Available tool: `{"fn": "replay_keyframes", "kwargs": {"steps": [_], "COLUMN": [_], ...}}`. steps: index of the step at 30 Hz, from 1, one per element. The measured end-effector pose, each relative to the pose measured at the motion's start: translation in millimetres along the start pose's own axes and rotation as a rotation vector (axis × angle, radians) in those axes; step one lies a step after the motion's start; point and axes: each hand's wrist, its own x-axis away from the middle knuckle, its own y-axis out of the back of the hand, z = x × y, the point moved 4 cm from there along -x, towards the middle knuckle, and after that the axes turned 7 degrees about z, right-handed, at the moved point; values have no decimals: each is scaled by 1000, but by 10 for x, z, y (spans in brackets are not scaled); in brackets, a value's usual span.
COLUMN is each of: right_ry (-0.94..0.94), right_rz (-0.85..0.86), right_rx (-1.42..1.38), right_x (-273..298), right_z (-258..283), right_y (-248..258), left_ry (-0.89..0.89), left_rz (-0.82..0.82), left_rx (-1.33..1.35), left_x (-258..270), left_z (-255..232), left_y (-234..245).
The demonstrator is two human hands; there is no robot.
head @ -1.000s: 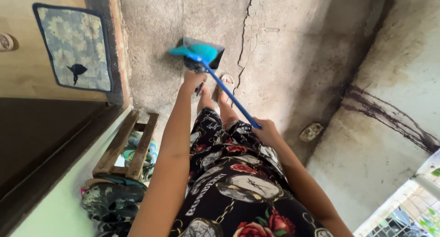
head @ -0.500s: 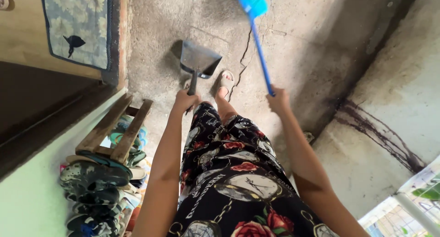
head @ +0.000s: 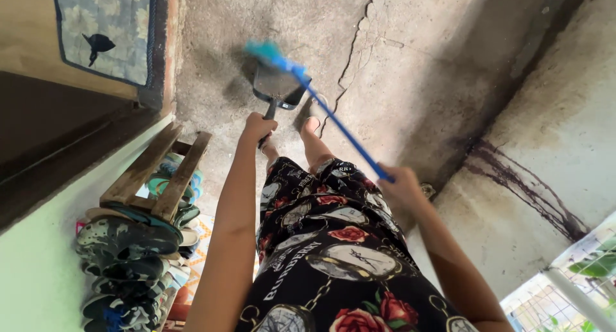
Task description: The person is sweeping the outdoor concrete floor using a blue handheld broom and a black dustpan.
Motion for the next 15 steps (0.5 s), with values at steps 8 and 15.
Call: {"fn": "replay_keyframes", "kwargs": {"steps": [8,15], "right_ry": [497,284], "right_rz": [-395,-240], "right_rx": [464,773], "right_x": [-1588,-2431], "right_z": [1002,635], "right_y": [325,-859], "left_ry": [-73,5], "left_rz": [-14,-42], "left_rx": [60,92], "left_x": [210,519], "left_z": [539,702], "left_y": [65,130]}}
